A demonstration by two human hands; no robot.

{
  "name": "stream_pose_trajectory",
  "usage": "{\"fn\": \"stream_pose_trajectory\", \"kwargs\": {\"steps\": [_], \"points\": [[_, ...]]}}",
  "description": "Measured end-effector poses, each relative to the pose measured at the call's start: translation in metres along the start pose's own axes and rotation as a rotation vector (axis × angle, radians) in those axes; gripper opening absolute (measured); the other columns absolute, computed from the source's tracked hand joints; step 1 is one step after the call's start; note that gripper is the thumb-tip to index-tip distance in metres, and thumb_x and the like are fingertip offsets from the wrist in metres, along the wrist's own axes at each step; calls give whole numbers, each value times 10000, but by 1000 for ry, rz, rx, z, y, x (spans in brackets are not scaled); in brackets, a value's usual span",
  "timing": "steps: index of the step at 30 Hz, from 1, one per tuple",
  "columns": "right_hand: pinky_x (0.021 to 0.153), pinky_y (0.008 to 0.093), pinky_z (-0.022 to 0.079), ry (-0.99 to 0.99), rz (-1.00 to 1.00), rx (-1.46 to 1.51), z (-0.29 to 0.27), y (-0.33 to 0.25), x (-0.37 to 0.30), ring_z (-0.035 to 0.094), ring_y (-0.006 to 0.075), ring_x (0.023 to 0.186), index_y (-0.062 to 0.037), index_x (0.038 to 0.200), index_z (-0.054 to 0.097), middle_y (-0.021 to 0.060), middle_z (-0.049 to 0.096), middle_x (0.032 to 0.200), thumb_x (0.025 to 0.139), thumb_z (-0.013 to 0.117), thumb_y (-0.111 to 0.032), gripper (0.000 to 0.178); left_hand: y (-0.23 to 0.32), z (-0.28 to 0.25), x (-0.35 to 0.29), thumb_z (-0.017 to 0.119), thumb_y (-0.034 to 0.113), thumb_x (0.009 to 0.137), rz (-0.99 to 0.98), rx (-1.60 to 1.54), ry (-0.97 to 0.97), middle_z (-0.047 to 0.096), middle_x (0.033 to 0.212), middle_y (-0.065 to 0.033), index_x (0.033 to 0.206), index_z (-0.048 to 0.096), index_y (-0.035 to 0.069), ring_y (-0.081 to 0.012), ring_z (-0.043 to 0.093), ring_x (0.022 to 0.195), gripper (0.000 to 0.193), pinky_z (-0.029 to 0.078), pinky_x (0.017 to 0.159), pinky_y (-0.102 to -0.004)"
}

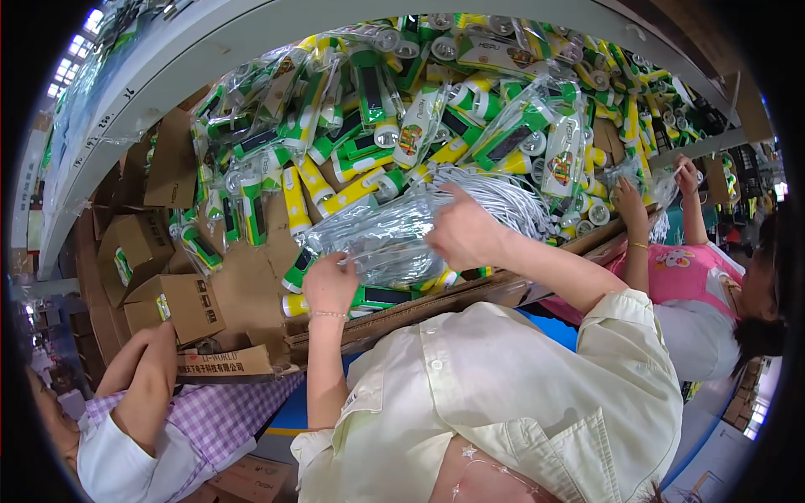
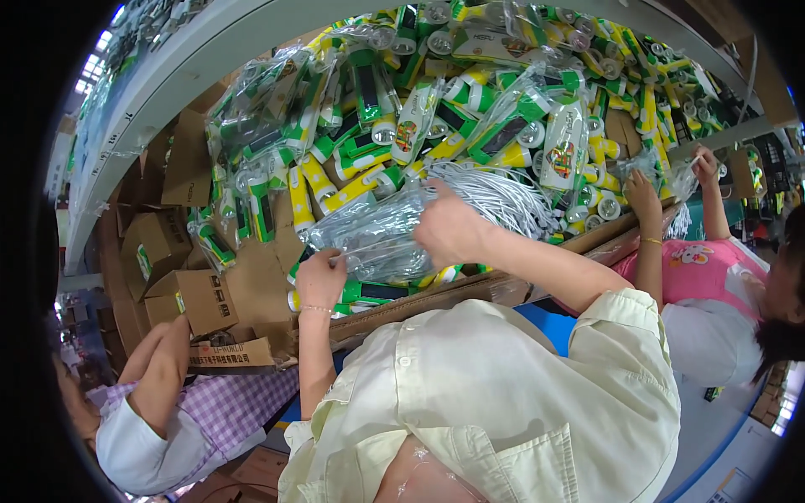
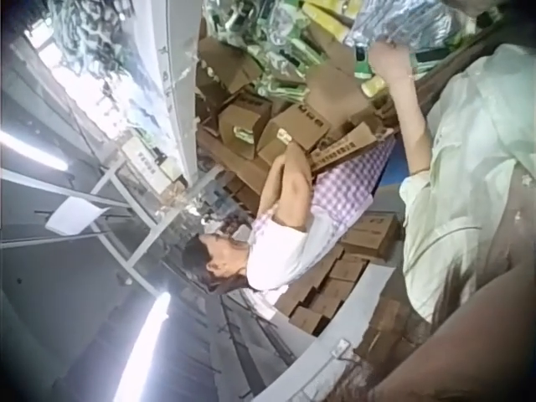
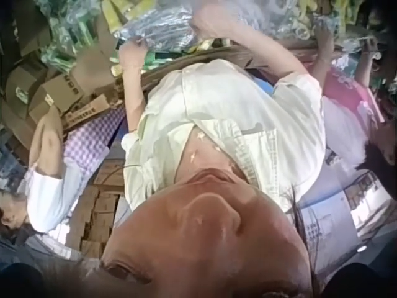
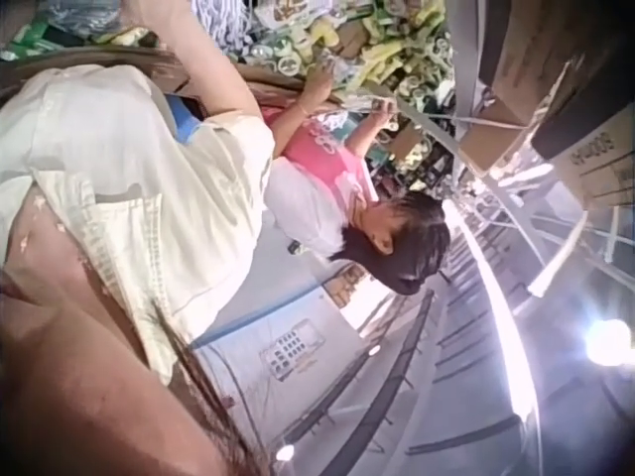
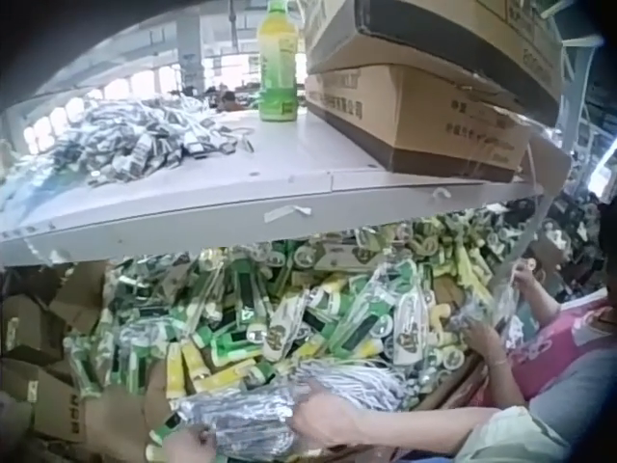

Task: Packing individual flashlights and accompanying cords into plastic bags at an assembly line.

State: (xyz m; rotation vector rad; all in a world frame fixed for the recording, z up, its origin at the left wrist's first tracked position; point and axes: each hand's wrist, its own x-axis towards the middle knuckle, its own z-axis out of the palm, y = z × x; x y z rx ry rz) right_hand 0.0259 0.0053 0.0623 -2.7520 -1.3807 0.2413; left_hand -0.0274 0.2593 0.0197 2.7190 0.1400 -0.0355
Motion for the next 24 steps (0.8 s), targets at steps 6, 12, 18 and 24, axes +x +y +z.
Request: {"fn": "stream_pose_trajectory", "kwargs": {"steps": [6, 12, 18, 24], "points": [[763, 357, 492, 30, 145, 1050, 4, 87, 50, 636, 232, 792, -85, 833, 691, 81, 657, 855, 760, 667, -368, 293, -43, -3, -1, 651, 202, 748, -239, -340, -5, 646, 667, -151, 782, 684, 19, -288, 648, 642, 189, 496, 603, -351], [700, 391, 512, 372, 909, 109, -4, 146, 190, 625, 305, 892, -67, 1286, 450, 149, 610, 1006, 731, 667, -462, 715, -32, 1, 2, 666, 168, 788, -249, -385, -4, 619, 548, -59, 734, 666, -29, -99, 593, 479, 204, 451, 488, -241], [704, 421, 517, 540, 922, 262, 50, 101, 242, 600, 351, 910, -3, 1405, 130, 226, 487, 1145, 683, 712, -400, 1009, -36, 8, -4, 666, 153, 807, -349, -553, -42, 598, 532, -36, 726, 656, -39, -73, 578, 477, 208, 430, 455, -216], [722, 434, 512, 465, 507, 515, 32, 23, 227, 601, 384, 907, -47, 1405, 171, 285, 403, 1283, 690, 708, -389, 957, -37, 16, 1, 667, 221, 790, -366, -488, -140, 628, 572, -111, 731, 667, -9, -188, 620, 497, 237, 463, 508, -288]]}}
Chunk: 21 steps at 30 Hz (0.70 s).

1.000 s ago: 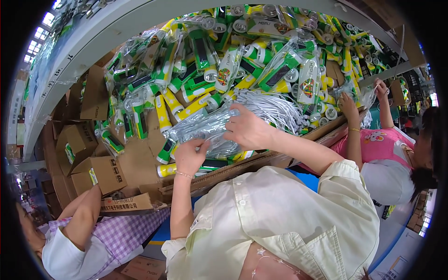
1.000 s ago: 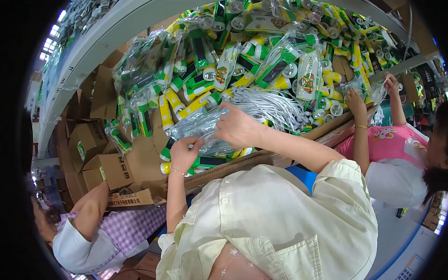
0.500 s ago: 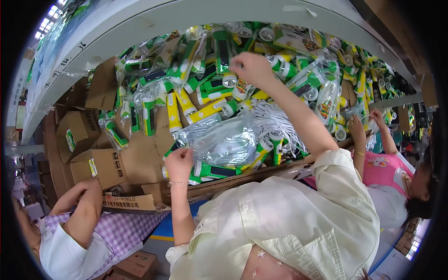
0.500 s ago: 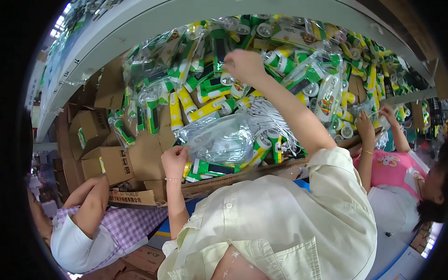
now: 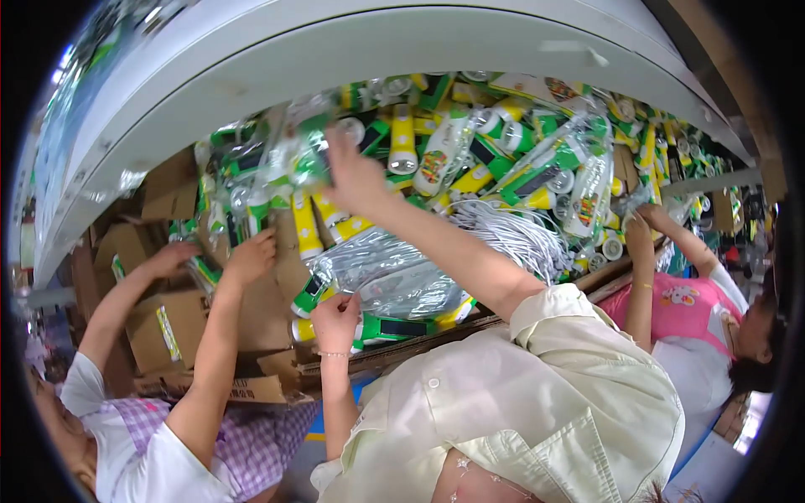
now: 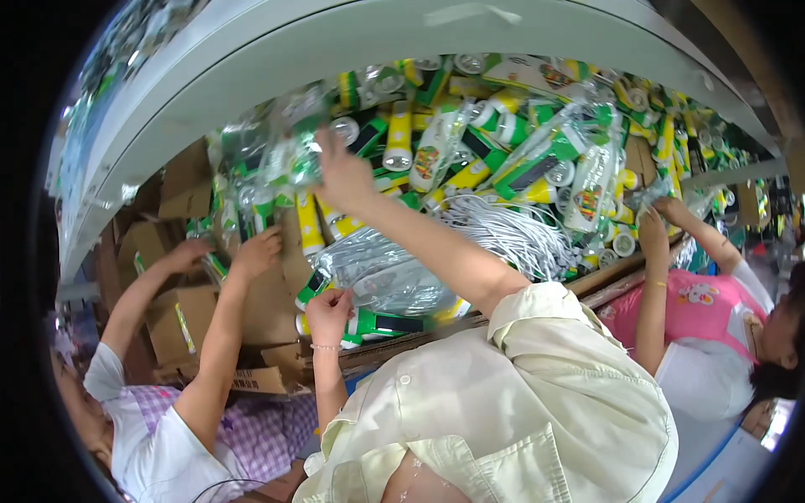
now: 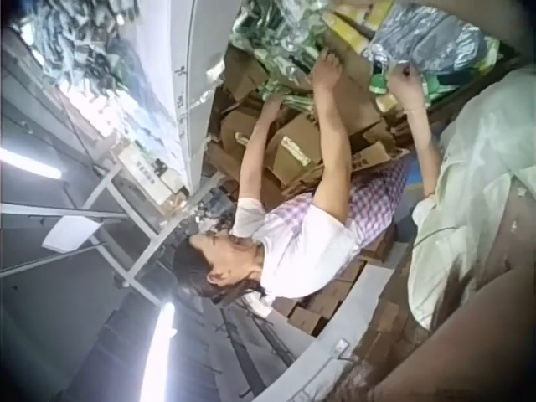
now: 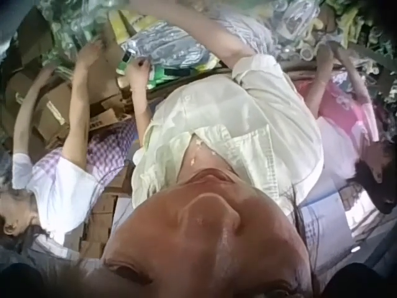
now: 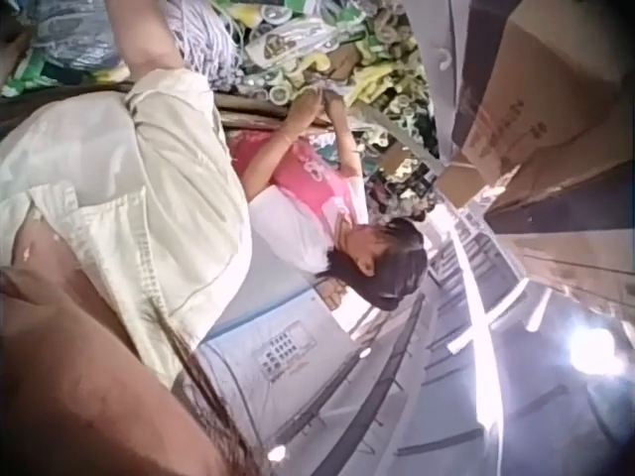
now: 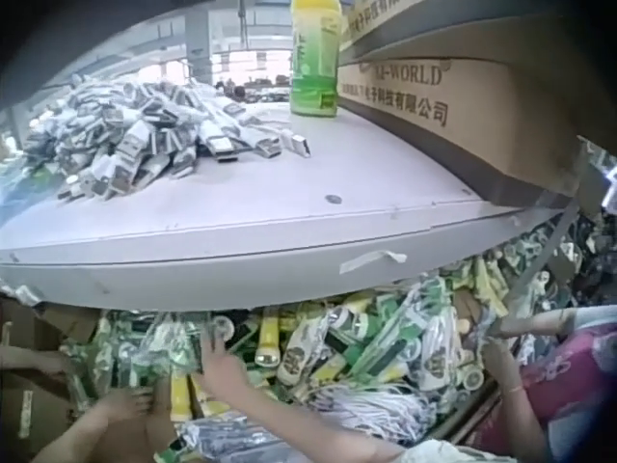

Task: Packing individual flashlights and accompanying cords into plastic bags at an assembly line.

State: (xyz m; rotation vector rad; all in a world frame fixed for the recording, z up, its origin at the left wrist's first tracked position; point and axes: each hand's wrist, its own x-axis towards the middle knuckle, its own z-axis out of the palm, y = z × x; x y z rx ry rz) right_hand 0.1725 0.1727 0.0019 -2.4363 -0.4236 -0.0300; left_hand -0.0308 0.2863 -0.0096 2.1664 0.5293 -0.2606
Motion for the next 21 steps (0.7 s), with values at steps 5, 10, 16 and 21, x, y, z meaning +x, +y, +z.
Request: {"fn": "stream_pose_trajectory", "kwargs": {"steps": [5, 10, 16, 21], "points": [[907, 425, 432, 205, -214, 55, -67, 9, -37, 530, 360, 1086, -128, 1336, 384, 211, 397, 1348, 684, 720, -386, 777, 25, 6, 18, 684, 162, 761, 106, 187, -29, 645, 736, -128, 769, 670, 34, -236, 618, 659, 129, 461, 601, -325], [933, 383, 404, 863, 62, -263, -203, 121, -118, 523, 310, 1091, 7, 1148, 534, 171, 542, 1184, 696, 758, -198, 545, 55, 9, 55, 694, 83, 750, 658, -39, -101, 508, 1230, -151, 768, 617, 20, -243, 501, 1082, 101, 403, 866, -334], [679, 276, 464, 436, 969, 106, -245, 188, -201, 613, 162, 691, 39, 1239, 489, 117, 657, 924, 681, 735, -394, 748, 123, 97, 160, 714, 180, 749, 808, -116, -315, 463, 1303, -154, 836, 680, 94, -303, 434, 1191, 127, 315, 1005, -390], [633, 247, 447, 561, 823, 360, -233, 190, -207, 580, 122, 666, 45, 1062, 605, 64, 661, 883, 720, 708, -357, 538, 154, 130, 196, 703, 152, 744, 777, 146, -571, 547, 1113, -98, 837, 672, 67, -226, 551, 917, 130, 428, 862, -334]]}}
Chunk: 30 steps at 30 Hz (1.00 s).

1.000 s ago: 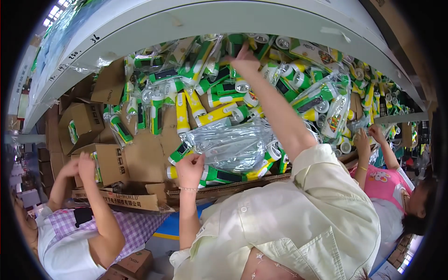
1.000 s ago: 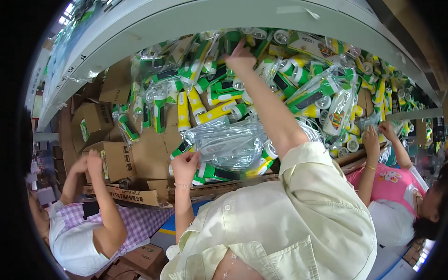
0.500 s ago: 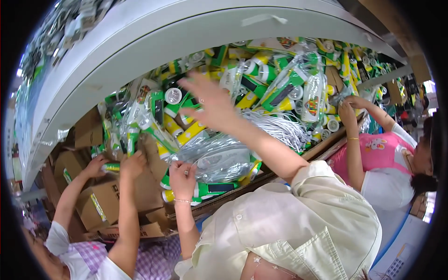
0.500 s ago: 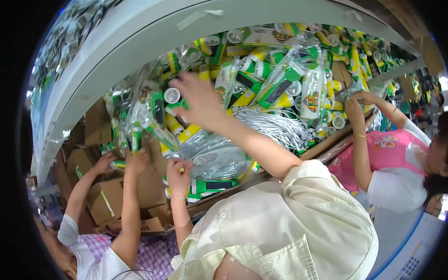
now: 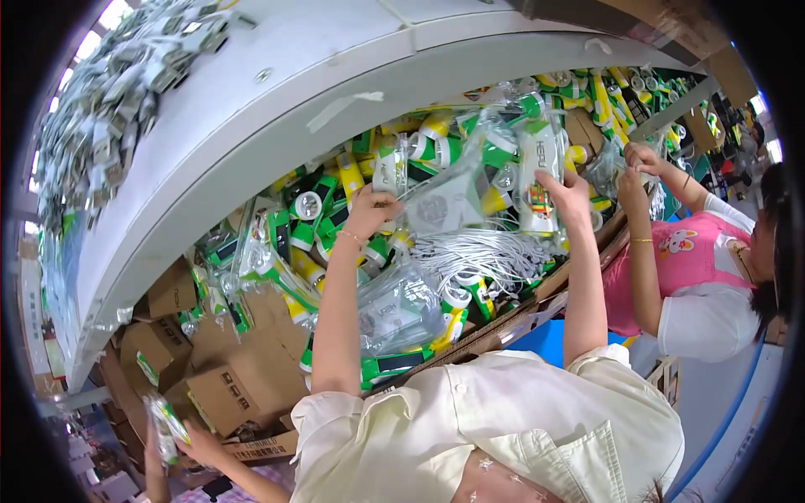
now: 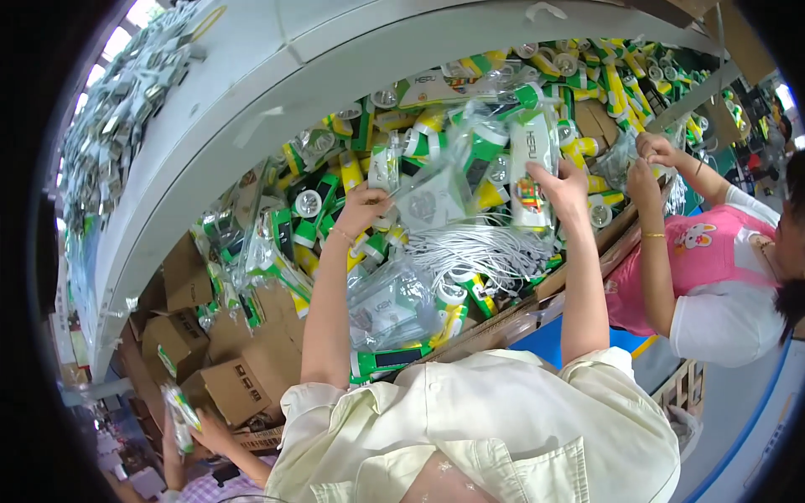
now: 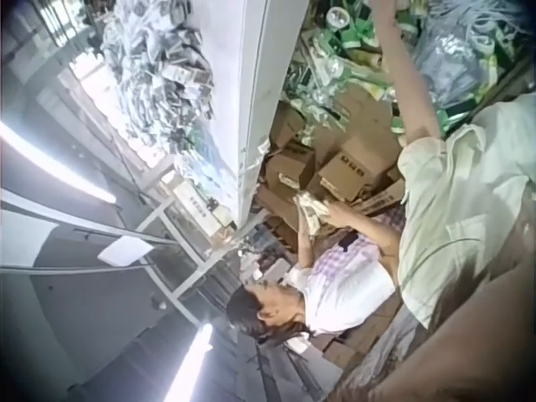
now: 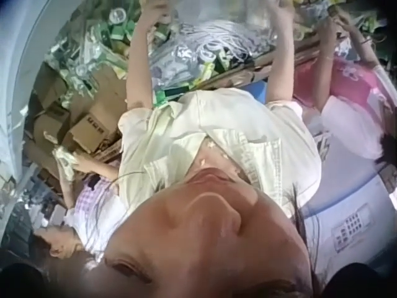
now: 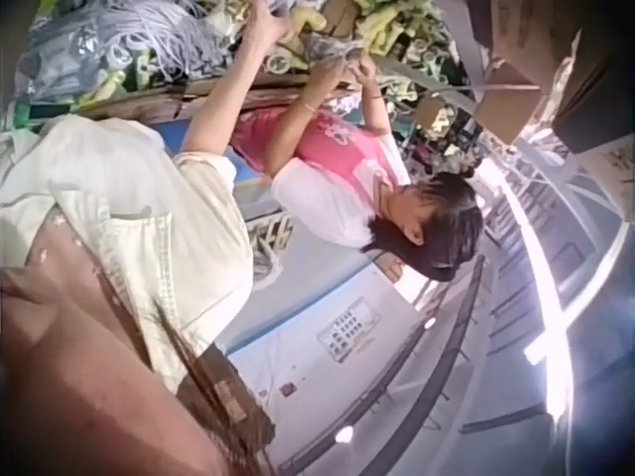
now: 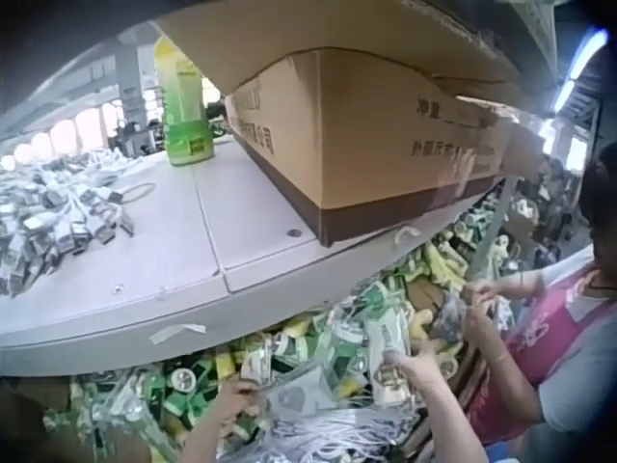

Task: Packing individual flashlights and accompanying cords into plastic bags at an assembly line.

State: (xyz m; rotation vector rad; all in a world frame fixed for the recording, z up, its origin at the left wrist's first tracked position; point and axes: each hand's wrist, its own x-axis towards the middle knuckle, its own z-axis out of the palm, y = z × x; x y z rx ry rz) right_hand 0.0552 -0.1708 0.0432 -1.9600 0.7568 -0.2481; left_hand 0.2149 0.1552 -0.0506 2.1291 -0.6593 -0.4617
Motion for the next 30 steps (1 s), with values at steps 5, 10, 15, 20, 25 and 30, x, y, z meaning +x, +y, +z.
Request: {"fn": "stream_pose_trajectory", "kwargs": {"steps": [5, 10, 15, 20, 25, 30], "points": [[698, 269, 478, -48, -13, 345, 57, -20, -16, 601, 157, 720, 38, 1011, 615, 65, 668, 902, 763, 702, -292, 422, 17, 22, 9, 641, 51, 755, 112, -654, -90, 576, 1027, -46, 889, 658, 9, -137, 589, 834, 141, 479, 713, -275], [924, 384, 411, 78, -597, -240, 101, -39, -33, 516, 317, 1047, -15, 1058, 609, 192, 538, 1162, 716, 737, -277, 449, 13, 15, 1, 612, 66, 783, 16, -631, -5, 583, 1052, -41, 872, 655, 7, -151, 601, 842, 115, 485, 697, -265], [951, 446, 360, -117, -877, -48, 137, -90, -67, 422, 357, 1119, -38, 893, 649, 166, 464, 1231, 566, 814, -278, 438, -42, -17, -105, 576, 105, 809, -247, -403, 360, 578, 1075, -60, 977, 612, -4, -176, 573, 908, 203, 456, 781, -299], [949, 459, 365, -417, -1036, 235, 229, -152, -124, 381, 357, 1144, -57, 906, 653, 142, 441, 1231, 552, 806, -294, 453, -110, -103, -345, 540, 144, 835, -514, -129, 689, 573, 1098, -79, 1082, 570, -15, -201, 544, 974, 295, 428, 865, -332], [981, 459, 344, -1008, -889, 296, 375, -184, -200, 385, 389, 1166, -23, 994, 636, 164, 435, 1301, 601, 793, -289, 499, -93, -132, -351, 519, 159, 855, -593, -218, 1112, 572, 1107, -106, 1147, 540, -45, -208, 528, 1016, 357, 412, 917, -352], [989, 397, 376, -1285, -874, 340, 437, -197, -262, 428, 356, 1199, -55, 1246, 459, 198, 363, 1359, 651, 694, -91, 641, -46, -162, -369, 542, 137, 870, -670, -263, 1403, 573, 1115, -140, 1102, 566, -77, -216, 519, 1039, 317, 392, 927, -357]]}}
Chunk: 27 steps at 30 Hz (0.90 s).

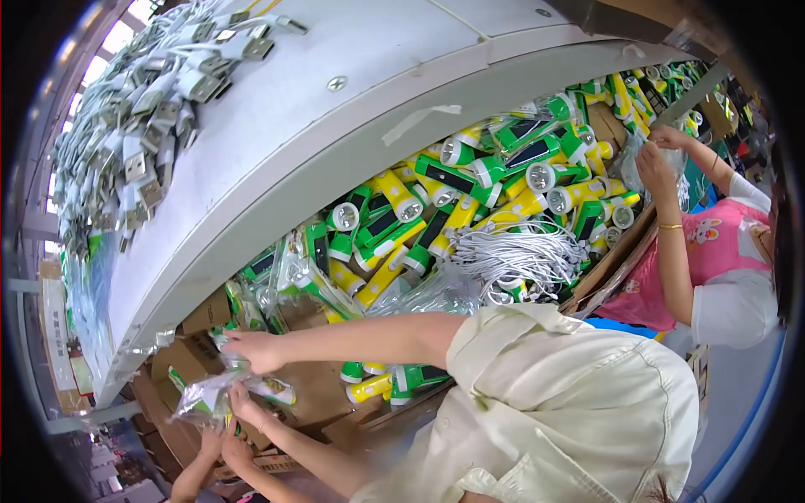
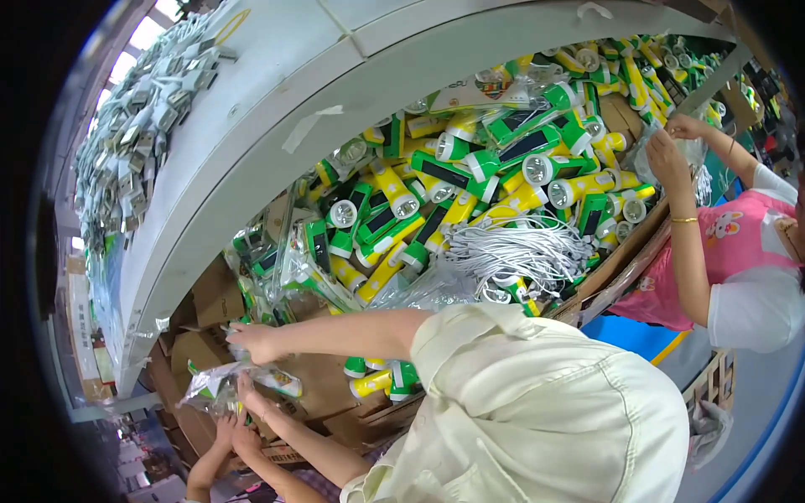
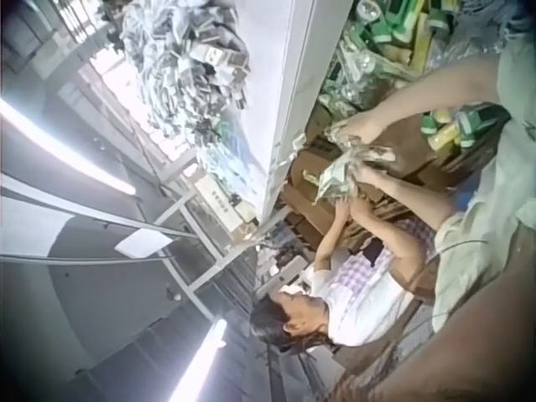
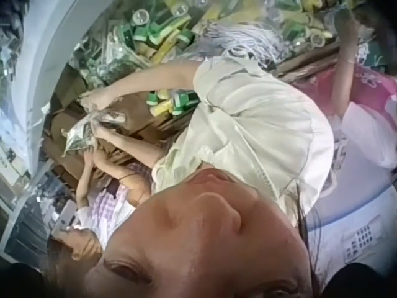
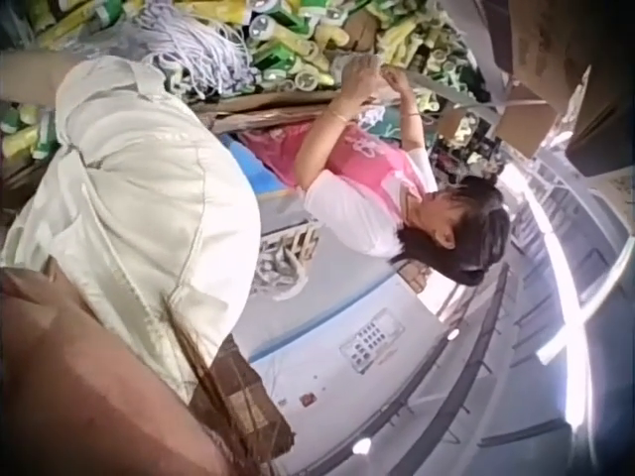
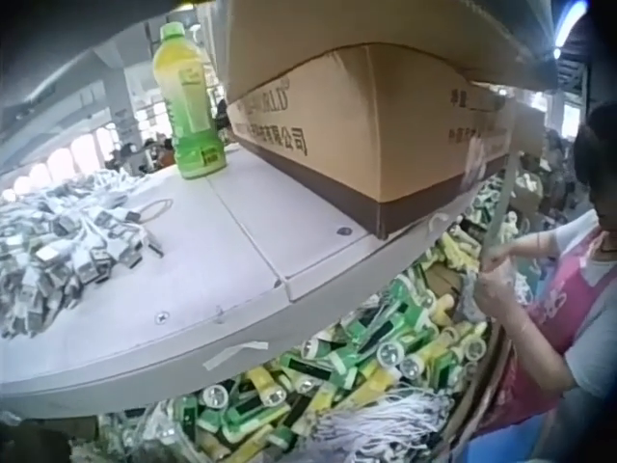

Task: Packing individual flashlights and accompanying cords into plastic bags at an assembly line.

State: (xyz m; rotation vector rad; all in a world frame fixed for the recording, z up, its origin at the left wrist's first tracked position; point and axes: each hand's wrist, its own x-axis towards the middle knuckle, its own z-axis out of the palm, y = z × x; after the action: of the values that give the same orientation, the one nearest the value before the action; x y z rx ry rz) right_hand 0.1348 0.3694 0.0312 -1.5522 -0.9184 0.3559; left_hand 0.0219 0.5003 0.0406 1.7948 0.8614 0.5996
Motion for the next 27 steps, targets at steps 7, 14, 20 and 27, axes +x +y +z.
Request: {"fn": "stream_pose_trajectory", "kwargs": {"steps": [7, 14, 20, 27], "points": [[860, 439, 383, 719, 664, -1153, -283, -47, -165, 511, 257, 1018, -91, 1116, 575, 91, 567, 1060, 725, 584, -337, 462, 0, 55, -38, 505, 274, 865, 184, -511, -582, 374, 1400, -146, 1376, 315, -31, -226, 340, 1289, 624, 279, 1064, -363], [869, 491, 407, 876, 549, -1746, -410, -16, -318, 564, 274, 1003, -139, 1034, 624, 88, 617, 1052, 648, 674, -479, 517, 56, 202, -124, 478, 284, 864, 34, -614, -943, 386, 1388, -140, 1338, 389, -12, -242, 346, 1297, 566, 248, 1087, -374], [750, 403, 452, 849, 404, -1204, -319, -43, -280, 565, 275, 899, -182, 1090, 588, 86, 590, 977, 584, 767, -371, 568, 53, 166, -143, 386, 297, 897, 56, -554, -926, 399, 1374, -153, 1320, 392, -39, -250, 329, 1309, 540, 219, 1097, -391], [726, 402, 359, 411, 15, -674, -155, -22, -156, 515, 268, 861, -319, 1137, 538, 91, 511, 877, 607, 756, -385, 578, 18, 72, -156, 396, 316, 903, -22, -326, -692, 418, 1347, -180, 1315, 391, -41, -257, 382, 1260, 545, 269, 1065, -409]]}}
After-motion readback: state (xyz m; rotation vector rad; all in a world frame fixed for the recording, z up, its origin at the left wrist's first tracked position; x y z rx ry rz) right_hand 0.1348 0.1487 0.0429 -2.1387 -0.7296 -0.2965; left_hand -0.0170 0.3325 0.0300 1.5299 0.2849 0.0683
